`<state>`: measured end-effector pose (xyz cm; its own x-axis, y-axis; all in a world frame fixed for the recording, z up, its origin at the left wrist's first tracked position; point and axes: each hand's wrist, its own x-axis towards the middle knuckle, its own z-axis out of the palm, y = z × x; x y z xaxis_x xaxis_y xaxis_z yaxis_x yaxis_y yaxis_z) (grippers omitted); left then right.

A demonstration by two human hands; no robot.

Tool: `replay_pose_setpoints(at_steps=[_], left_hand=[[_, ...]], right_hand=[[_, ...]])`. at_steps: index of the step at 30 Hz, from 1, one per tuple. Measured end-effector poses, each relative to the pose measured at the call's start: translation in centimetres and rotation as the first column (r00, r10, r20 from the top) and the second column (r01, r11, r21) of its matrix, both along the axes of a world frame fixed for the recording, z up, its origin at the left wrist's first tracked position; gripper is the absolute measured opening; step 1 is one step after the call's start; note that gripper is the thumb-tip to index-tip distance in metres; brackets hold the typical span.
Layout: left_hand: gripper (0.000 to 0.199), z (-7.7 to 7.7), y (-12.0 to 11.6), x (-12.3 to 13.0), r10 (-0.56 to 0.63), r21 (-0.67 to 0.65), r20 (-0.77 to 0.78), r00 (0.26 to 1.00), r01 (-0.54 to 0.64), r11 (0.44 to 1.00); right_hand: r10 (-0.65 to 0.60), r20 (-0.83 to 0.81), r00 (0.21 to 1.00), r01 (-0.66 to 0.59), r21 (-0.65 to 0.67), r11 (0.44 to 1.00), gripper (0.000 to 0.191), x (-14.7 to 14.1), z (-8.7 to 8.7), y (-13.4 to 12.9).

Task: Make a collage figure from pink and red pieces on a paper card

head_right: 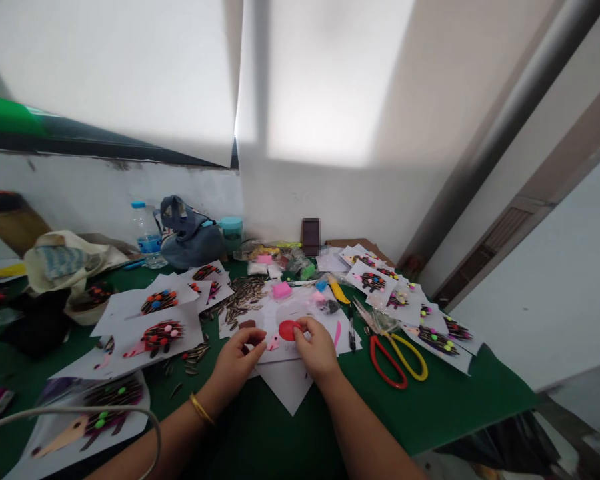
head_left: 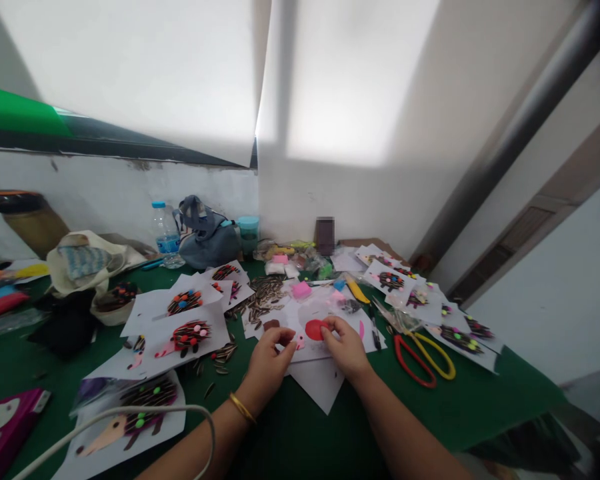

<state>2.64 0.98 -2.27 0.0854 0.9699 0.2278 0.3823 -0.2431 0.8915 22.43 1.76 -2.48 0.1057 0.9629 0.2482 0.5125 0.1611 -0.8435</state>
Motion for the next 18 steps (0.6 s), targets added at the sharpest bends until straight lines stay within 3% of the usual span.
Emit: replay_pose_setpoints(at_steps=[8,18], left_hand=[[0.013,0.4,-0.7,0.2,-0.126,0.138,-0.197,0.972,0.154,0.978],[0.013,1.1,-1.6,0.4,-0.158,0.078,-0.516,0.842,0.229,0.970]], right_hand=[[0.019,0.070,0.997,-0.017,-0.041,0.999,0.020,0.2,-0.4,0.1],[0.021,0.227,0.974,-0.004,-0.078,0.997,0.026,-0.2,-0.4,0.2]])
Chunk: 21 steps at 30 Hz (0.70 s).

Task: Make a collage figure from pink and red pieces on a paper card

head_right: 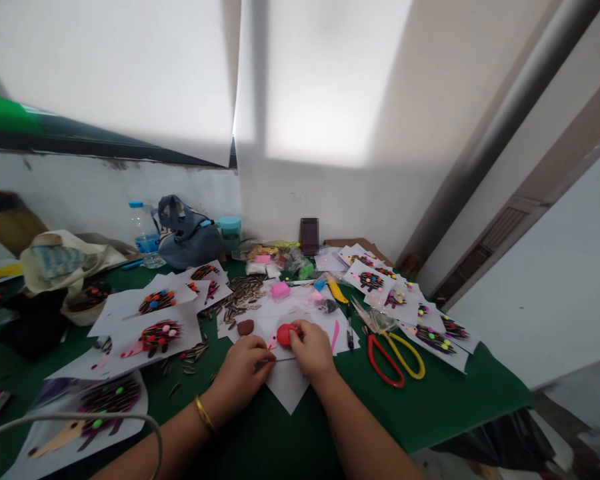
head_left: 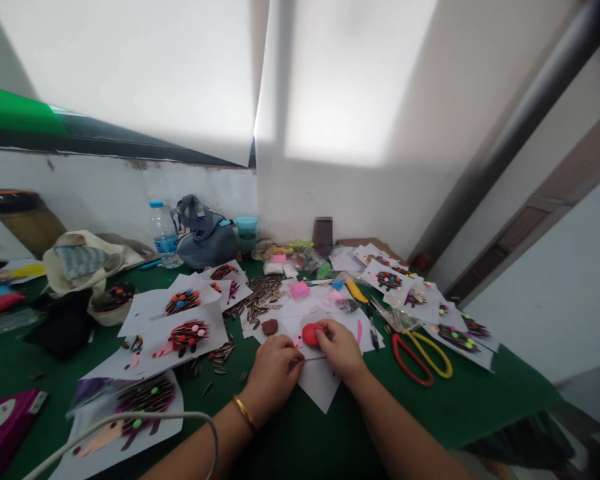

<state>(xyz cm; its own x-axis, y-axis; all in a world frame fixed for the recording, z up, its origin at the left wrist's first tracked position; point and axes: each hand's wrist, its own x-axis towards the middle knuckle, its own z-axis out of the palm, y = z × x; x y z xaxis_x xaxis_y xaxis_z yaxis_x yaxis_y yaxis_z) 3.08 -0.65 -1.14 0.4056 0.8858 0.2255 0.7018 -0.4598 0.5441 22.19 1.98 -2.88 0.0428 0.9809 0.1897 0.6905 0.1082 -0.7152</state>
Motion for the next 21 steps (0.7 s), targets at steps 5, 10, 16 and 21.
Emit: replay_pose_setpoints(at_steps=[5,10,16,21], left_hand=[[0.011,0.3,-0.2,0.1,-0.016,-0.007,-0.058,0.998,0.015,1.000],[0.012,0.4,-0.3,0.1,-0.017,-0.015,-0.081,0.997,0.016,1.000],[0.012,0.4,-0.5,0.2,-0.004,-0.014,-0.091,0.996,0.003,1.000],[0.013,0.4,-0.5,0.3,-0.017,0.002,-0.093,0.995,0.018,1.000]], right_hand=[[0.001,0.023,1.000,0.000,-0.020,1.000,0.025,-0.1,0.3,-0.2],[-0.015,0.066,0.998,0.017,-0.027,0.999,0.024,-0.1,0.7,-0.4],[-0.019,0.161,0.987,0.022,-0.014,1.000,0.021,-0.1,1.1,-0.5],[-0.003,0.187,0.982,0.002,0.001,1.000,0.023,-0.1,1.3,-0.4]])
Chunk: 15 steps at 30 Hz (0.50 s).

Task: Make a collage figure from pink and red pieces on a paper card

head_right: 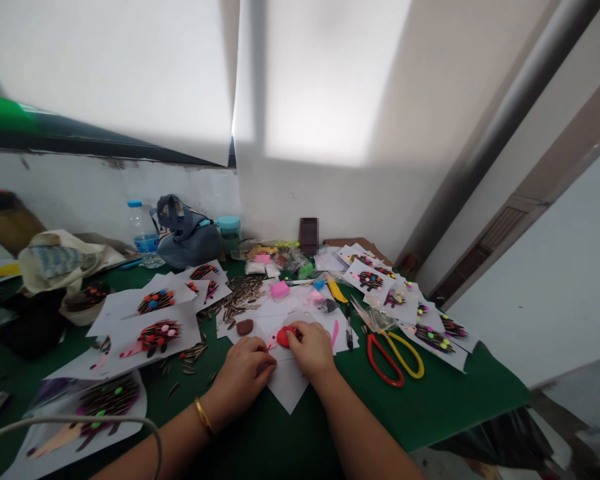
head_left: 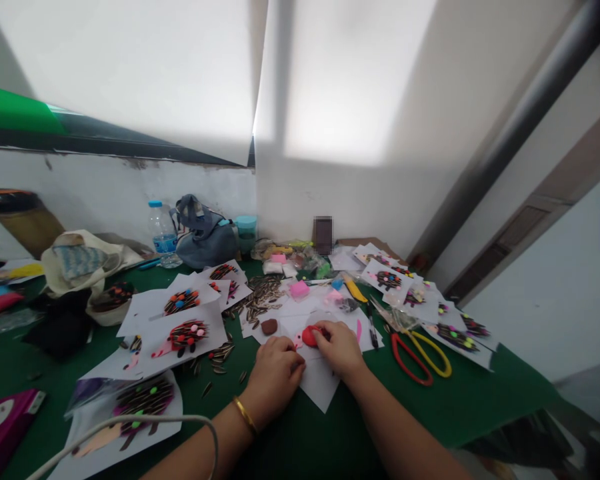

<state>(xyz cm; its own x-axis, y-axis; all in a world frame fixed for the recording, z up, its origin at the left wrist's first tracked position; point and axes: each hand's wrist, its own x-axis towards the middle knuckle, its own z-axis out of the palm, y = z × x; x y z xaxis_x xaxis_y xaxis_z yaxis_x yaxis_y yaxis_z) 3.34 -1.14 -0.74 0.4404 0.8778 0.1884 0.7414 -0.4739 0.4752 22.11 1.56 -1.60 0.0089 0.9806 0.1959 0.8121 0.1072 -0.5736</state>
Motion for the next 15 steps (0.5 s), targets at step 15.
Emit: replay_pose_setpoints(at_steps=[15], left_hand=[[0.012,0.1,0.0,0.0,0.004,0.019,-0.002,1.000,-0.003,1.000]], right_hand=[[0.065,-0.339,0.938,-0.095,-0.071,0.993,0.038,3.0,-2.1,1.9]])
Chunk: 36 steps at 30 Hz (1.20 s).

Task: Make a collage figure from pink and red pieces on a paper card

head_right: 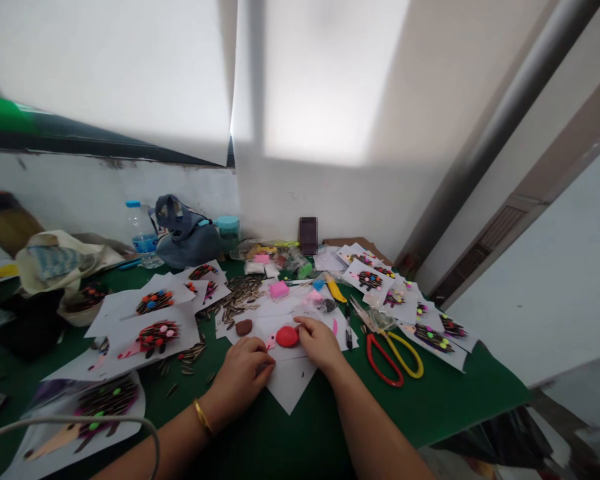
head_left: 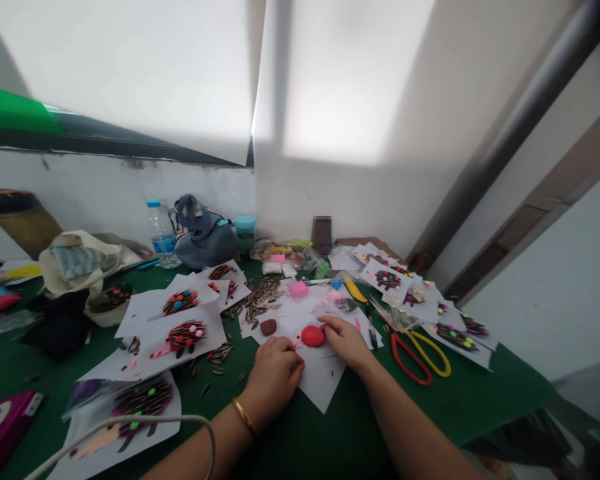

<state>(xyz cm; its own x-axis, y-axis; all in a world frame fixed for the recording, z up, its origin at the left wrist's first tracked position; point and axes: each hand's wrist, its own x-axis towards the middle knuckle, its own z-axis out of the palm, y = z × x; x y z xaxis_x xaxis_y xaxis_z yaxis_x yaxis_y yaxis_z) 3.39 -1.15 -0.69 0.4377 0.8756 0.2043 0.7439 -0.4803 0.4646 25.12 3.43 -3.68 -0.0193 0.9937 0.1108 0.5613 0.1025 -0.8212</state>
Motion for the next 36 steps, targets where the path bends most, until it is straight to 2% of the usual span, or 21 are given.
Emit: replay_pose_setpoints(at_steps=[5,9,15,20,27,32,36], left_hand=[[0.012,0.0,0.0,0.0,-0.001,0.012,-0.004,1.000,0.001,1.000],[0.014,0.1,0.0,0.1,0.002,0.024,-0.015,1.000,-0.001,1.000],[0.015,-0.1,0.1,0.0,0.031,0.061,-0.046,0.998,-0.028,0.998],[0.018,-0.3,0.3,0.0,0.017,0.069,-0.063,0.998,-0.013,0.998],[0.017,-0.4,0.3,-0.1,0.012,0.066,-0.063,0.998,-0.008,0.998],[0.015,-0.6,0.3,-0.1,0.008,0.067,-0.023,1.000,-0.006,0.998],[0.014,-0.6,0.3,-0.2,0.010,0.067,-0.004,1.000,-0.010,0.998]], right_hand=[[0.069,-0.007,0.998,-0.069,0.033,0.997,0.038,0.5,-0.3,-0.2],[0.047,0.117,0.992,-0.056,0.069,0.996,0.035,0.1,-0.3,0.0],[0.043,0.313,0.949,-0.082,0.111,0.990,0.033,-0.9,1.4,0.0],[0.063,0.390,0.919,-0.108,0.094,0.990,0.034,-1.2,2.5,0.2],[0.098,0.413,0.905,-0.158,0.113,0.981,0.031,-0.9,1.4,0.7],[0.080,0.544,0.835,-0.208,0.178,0.962,0.031,-1.0,1.8,-0.1],[0.136,0.608,0.782,-0.294,0.168,0.941,0.039,-1.6,2.0,-0.8]])
